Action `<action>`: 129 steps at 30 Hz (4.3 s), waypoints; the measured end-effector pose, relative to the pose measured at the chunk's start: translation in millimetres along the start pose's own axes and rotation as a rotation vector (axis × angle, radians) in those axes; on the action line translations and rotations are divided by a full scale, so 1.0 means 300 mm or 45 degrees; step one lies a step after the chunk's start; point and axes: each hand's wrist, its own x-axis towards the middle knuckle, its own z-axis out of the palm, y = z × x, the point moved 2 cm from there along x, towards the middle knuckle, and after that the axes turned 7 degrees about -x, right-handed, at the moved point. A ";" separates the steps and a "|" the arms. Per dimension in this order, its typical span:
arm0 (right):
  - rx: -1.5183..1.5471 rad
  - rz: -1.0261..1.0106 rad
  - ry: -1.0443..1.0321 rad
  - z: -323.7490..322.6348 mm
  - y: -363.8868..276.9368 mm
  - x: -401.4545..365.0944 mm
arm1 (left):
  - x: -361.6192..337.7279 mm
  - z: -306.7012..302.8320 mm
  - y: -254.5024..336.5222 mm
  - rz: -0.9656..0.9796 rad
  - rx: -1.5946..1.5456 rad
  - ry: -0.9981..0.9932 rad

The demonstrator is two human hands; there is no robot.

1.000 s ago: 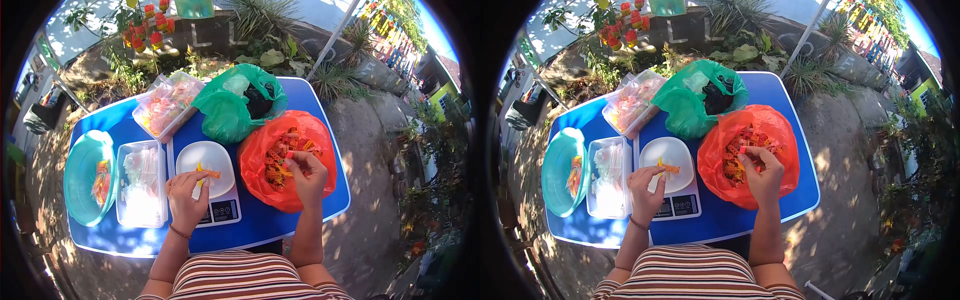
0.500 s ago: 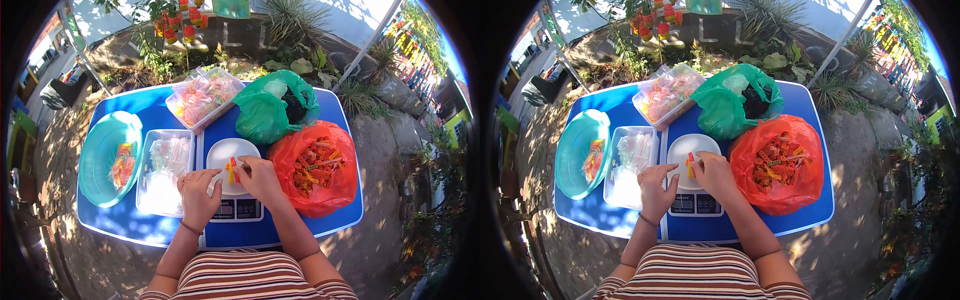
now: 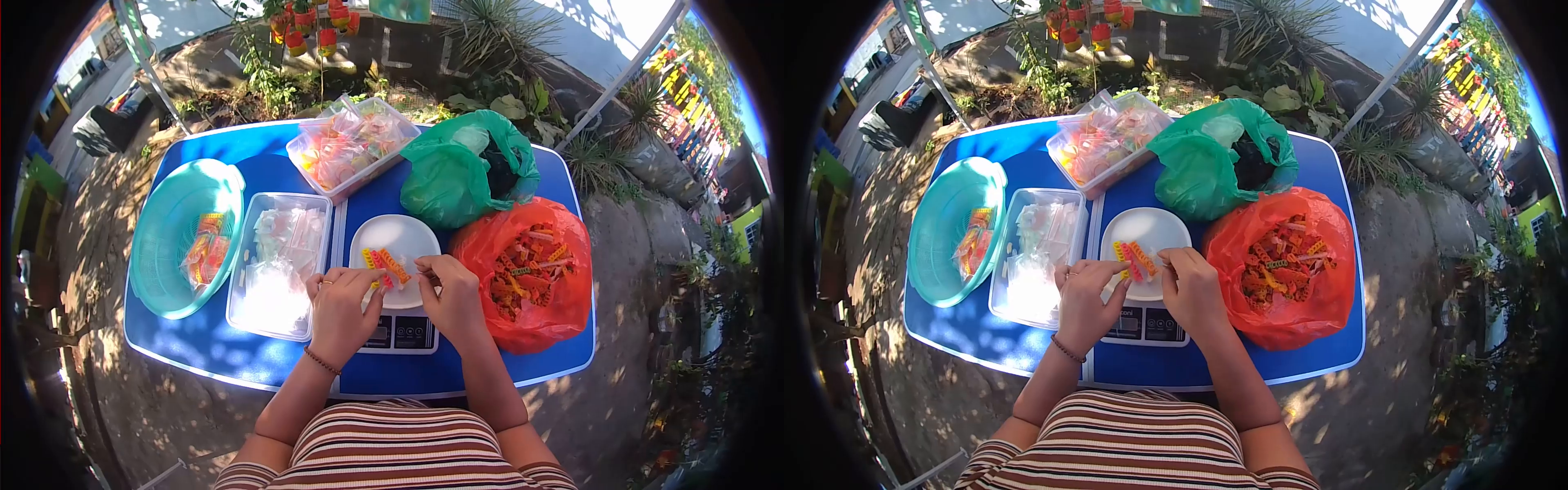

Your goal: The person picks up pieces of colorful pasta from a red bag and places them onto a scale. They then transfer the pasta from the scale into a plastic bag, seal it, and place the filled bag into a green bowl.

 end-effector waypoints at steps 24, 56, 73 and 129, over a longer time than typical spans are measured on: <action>0.028 0.071 -0.073 -0.045 -0.008 -0.178 | -0.135 -0.045 -0.019 -0.103 -0.629 -0.074; -0.715 0.389 0.331 -0.438 0.241 -0.029 | -0.123 -0.027 0.019 -0.083 -0.705 -0.177; -0.606 0.536 0.296 -0.460 0.407 -0.015 | -0.093 0.024 0.045 -0.066 -0.752 -0.222; 0.013 0.070 -0.068 -0.207 -0.075 -0.010 | -0.127 -0.049 -0.014 -0.083 -0.772 -0.204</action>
